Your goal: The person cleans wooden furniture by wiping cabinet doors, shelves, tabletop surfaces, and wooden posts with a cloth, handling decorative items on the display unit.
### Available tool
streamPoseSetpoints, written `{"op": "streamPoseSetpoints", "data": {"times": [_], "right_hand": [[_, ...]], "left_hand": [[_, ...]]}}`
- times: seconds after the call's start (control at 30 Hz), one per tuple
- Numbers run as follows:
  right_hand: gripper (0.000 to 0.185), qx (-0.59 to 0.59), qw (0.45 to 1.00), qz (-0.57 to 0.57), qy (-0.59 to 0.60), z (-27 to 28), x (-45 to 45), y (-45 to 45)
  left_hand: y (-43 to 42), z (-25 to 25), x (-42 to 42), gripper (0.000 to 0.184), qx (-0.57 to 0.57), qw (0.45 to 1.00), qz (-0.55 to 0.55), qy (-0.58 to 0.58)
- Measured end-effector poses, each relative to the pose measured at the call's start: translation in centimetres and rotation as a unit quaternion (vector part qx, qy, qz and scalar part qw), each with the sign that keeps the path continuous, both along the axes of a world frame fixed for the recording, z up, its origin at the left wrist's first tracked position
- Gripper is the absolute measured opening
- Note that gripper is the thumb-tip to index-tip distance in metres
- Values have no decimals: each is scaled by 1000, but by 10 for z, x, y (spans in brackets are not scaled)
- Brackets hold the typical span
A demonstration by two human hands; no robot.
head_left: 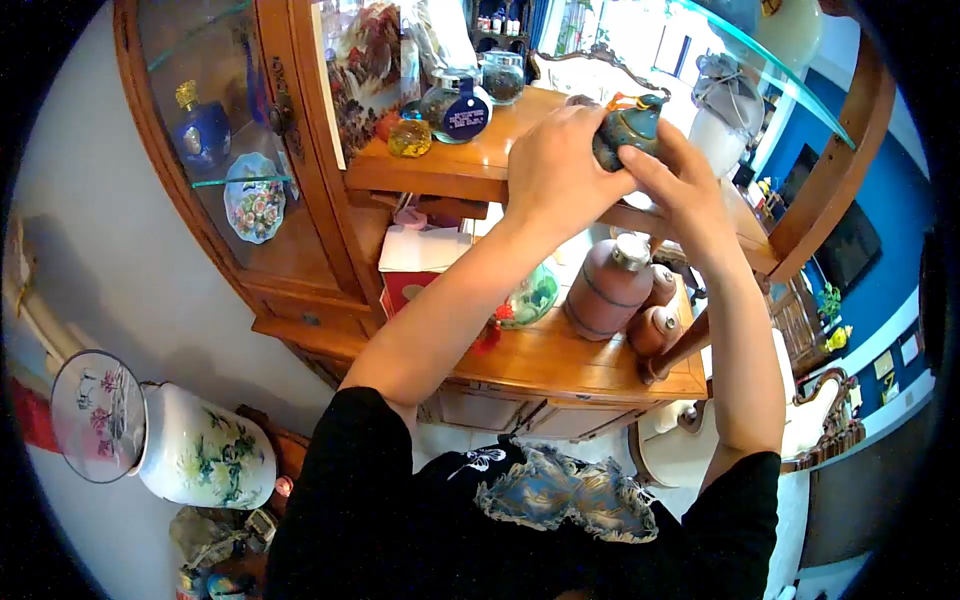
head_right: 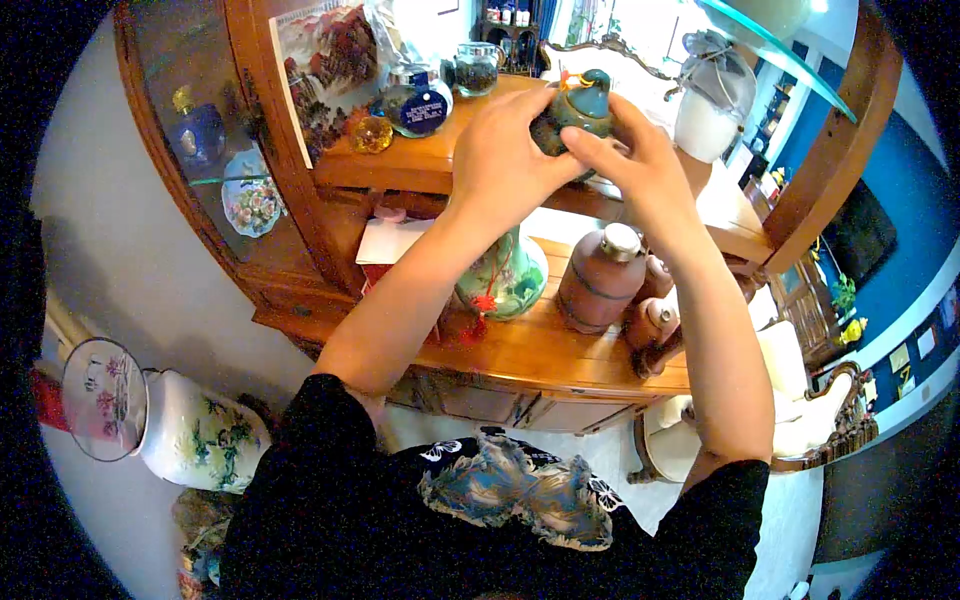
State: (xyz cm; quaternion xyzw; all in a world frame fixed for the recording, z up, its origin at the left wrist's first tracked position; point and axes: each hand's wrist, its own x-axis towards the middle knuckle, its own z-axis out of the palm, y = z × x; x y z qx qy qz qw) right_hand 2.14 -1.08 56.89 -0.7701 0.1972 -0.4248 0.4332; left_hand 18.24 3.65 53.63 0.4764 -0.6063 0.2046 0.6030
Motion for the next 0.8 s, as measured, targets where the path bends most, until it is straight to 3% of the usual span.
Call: {"op": "streamPoseSetpoints", "data": {"times": [0.13,0.2,0.27,0.4,0.53,0.6,0.63,0.8], "right_hand": [[48,30,998,37,32,5,24,-20],[44,-3,995,19,96,11,33,-27],[42,-5,995,6,98,13,41,-29],[46,-4,994,56,90,15,53,-42],[44,-53,990,40,123,16,63,-54],[43,-85,987,12,137,18,68,-53],[42,-87,987,2,132,17,70,-55],[45,-46,990,0,134,18,87,-63]], "left_hand": [[-8,2,19,49,72,997,6,13],[-4,6,23,49,155,984,80,28],[-9,4,31,50,169,980,101,17],[-9,-2,37,55,151,984,87,20],[5,-12,36,63,28,995,91,-3],[16,-13,39,56,-43,997,51,-36],[21,-16,40,41,-63,997,31,-38],[49,-33,49,20,-89,995,9,-38]]}}
